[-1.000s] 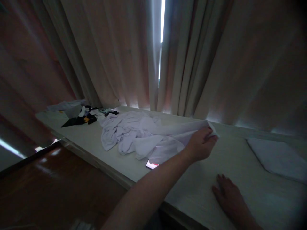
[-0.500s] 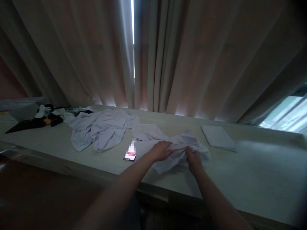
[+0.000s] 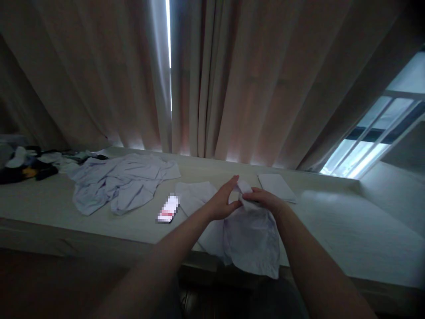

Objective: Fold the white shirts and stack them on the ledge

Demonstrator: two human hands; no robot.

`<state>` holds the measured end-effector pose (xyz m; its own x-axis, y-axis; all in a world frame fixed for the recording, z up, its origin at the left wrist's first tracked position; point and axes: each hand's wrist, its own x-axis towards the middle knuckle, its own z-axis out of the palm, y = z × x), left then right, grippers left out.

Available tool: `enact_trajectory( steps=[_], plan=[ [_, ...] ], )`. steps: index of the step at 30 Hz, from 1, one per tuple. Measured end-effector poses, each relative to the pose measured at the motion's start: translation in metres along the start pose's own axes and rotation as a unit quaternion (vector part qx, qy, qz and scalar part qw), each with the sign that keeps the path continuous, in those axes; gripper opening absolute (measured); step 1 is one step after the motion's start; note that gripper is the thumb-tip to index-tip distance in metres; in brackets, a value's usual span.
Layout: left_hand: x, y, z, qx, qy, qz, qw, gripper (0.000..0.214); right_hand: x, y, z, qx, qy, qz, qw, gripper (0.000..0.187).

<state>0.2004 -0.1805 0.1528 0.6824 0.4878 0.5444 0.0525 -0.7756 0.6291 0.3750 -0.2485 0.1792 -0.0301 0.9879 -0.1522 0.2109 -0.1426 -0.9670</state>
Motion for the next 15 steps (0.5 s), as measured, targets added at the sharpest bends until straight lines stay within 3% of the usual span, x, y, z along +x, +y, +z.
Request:
enact_trajectory(
  steps=[2, 5, 7, 11, 13, 15],
  plan=[
    [0.005, 0.003, 0.001, -0.036, -0.075, 0.01, 0.996, 0.068, -0.004, 0.005, -0.004, 0.0, -0.048, 0.032, 0.998, 0.032],
    [0.008, 0.0, 0.005, -0.006, -0.141, -0.019, 0.99, 0.027, -0.012, 0.01, -0.01, -0.023, -0.071, 0.045, 0.996, 0.034],
    [0.011, -0.003, 0.007, 0.036, -0.111, -0.042, 0.992, 0.016, -0.019, 0.012, -0.015, -0.056, -0.085, 0.044, 0.994, 0.034],
    [0.017, -0.007, 0.003, 0.044, 0.012, -0.106, 0.993, 0.015, -0.027, 0.018, -0.025, -0.165, -0.105, 0.026, 0.98, 0.035],
    [0.019, -0.008, -0.001, 0.048, 0.04, -0.128, 0.99, 0.014, -0.023, 0.024, -0.032, -0.286, -0.036, 0.008, 0.958, 0.033],
    [0.021, -0.009, -0.007, 0.064, 0.066, -0.135, 0.987, 0.013, -0.016, 0.032, -0.039, -0.411, 0.071, 0.006, 0.909, 0.028]
  ],
)
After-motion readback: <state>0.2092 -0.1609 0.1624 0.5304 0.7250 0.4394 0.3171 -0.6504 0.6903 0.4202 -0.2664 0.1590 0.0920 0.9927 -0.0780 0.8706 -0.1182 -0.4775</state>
